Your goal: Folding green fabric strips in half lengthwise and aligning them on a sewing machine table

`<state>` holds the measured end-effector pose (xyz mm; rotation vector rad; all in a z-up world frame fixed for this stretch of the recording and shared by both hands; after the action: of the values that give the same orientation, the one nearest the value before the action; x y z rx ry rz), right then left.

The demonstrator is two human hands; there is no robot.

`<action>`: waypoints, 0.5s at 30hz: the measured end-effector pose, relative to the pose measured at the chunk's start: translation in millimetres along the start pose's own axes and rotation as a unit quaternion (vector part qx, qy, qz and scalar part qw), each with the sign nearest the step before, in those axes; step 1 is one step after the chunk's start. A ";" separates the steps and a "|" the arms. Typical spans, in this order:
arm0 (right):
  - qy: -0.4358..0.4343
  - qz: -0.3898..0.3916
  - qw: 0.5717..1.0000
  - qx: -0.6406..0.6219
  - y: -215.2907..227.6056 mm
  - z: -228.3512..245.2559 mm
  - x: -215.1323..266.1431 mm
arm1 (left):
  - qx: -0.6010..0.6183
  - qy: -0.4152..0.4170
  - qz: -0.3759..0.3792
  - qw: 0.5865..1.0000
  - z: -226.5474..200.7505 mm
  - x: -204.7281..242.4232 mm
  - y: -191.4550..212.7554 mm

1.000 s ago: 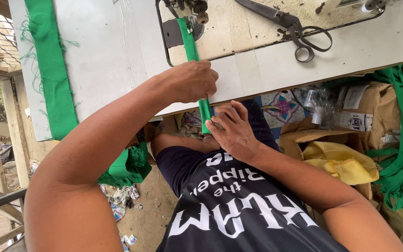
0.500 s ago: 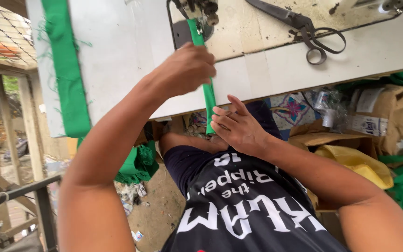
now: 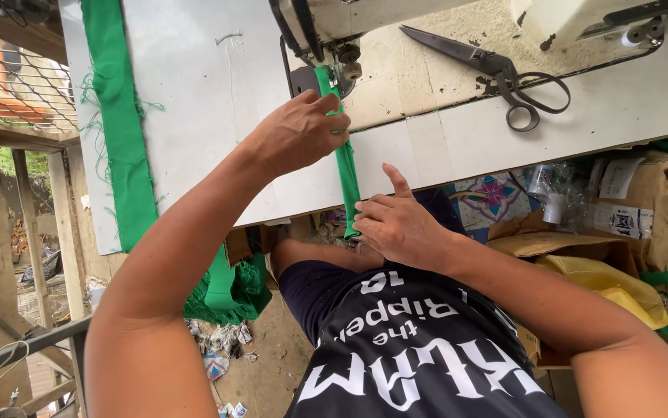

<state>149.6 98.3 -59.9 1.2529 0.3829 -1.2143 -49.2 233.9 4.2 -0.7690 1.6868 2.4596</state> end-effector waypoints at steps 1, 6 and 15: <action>0.000 0.000 1.000 0.001 1.0 -0.5 -0.7 | 0.000 0.000 -0.001 1.000 0.0 -5.9 4.1; 0.006 0.047 0.999 -0.015 3.6 -2.6 -8.3 | -0.011 -0.066 0.018 0.998 5.3 -10.8 -5.0; 0.032 0.114 0.989 -0.084 -5.2 -21.3 -10.9 | 0.006 -0.058 0.009 0.998 11.3 -15.9 -17.5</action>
<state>148.8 122.7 -61.4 1.1578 0.3709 -0.9300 -33.8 254.5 -0.8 -0.5984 1.6728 2.4524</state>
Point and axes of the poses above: each hand's wrist, its own x-axis away from the middle knuckle, its own y-axis out of the back of the hand, z = x × y, the point moved 2 cm from there along -x, towards the middle knuckle, and after that the axes turned 15 degrees about -z, right-handed, at the moved point
